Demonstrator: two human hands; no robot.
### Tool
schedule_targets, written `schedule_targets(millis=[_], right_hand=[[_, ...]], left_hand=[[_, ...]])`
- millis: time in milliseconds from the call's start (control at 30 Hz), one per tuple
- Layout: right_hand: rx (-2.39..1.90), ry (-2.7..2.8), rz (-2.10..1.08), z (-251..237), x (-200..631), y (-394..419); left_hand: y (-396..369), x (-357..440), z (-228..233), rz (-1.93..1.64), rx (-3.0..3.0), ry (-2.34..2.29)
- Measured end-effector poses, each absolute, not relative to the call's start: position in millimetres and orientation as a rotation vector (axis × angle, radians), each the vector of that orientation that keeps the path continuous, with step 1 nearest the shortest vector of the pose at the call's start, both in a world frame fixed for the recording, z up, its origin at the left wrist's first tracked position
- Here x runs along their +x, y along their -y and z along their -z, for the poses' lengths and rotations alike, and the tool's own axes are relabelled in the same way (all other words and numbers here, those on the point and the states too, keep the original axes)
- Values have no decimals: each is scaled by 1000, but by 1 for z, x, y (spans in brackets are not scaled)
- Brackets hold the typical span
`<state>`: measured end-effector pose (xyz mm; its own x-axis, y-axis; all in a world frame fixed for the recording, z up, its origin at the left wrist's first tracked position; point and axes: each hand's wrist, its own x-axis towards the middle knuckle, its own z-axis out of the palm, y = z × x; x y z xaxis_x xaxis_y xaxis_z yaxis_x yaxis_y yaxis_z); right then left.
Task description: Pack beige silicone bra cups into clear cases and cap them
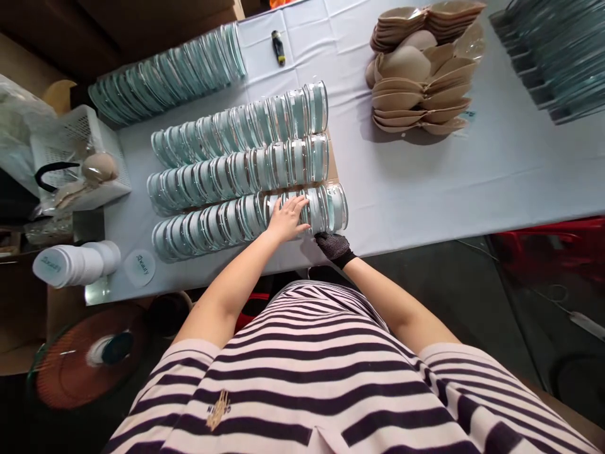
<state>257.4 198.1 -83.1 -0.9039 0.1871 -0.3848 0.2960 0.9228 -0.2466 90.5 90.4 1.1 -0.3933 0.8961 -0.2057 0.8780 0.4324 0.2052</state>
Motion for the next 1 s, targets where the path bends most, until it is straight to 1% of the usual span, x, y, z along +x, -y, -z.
schedule_targets(millis=[200, 267, 333, 400, 467, 500, 567, 633, 733, 1000], right_hand=[[350, -2656, 380, 76, 275, -216], [309, -2716, 410, 61, 281, -228], [372, -2832, 420, 37, 276, -246], [588, -2941, 355, 8, 254, -266], [734, -2923, 258, -18, 219, -284], [734, -2867, 218, -28, 199, -291], [591, -2710, 170, -43, 163, -302], [441, -2588, 164, -50, 138, -308], [317, -2497, 197, -53, 127, -313], [276, -2517, 183, -45, 141, -316]], left_hand=[[-86, 88, 0, -89, 1546, -2389], [-86, 90, -1, -99, 1545, -2392], [-90, 96, -2, -127, 1548, -2412], [-100, 104, -3, -169, 1579, -2424], [-113, 112, -2, -186, 1624, -2397], [-119, 116, 0, -179, 1640, -2379], [-129, 120, 3, -145, 1649, -2354], [-133, 122, 7, -118, 1640, -2359], [-132, 121, 10, -118, 1625, -2383], [-130, 119, 11, -115, 1642, -2397]])
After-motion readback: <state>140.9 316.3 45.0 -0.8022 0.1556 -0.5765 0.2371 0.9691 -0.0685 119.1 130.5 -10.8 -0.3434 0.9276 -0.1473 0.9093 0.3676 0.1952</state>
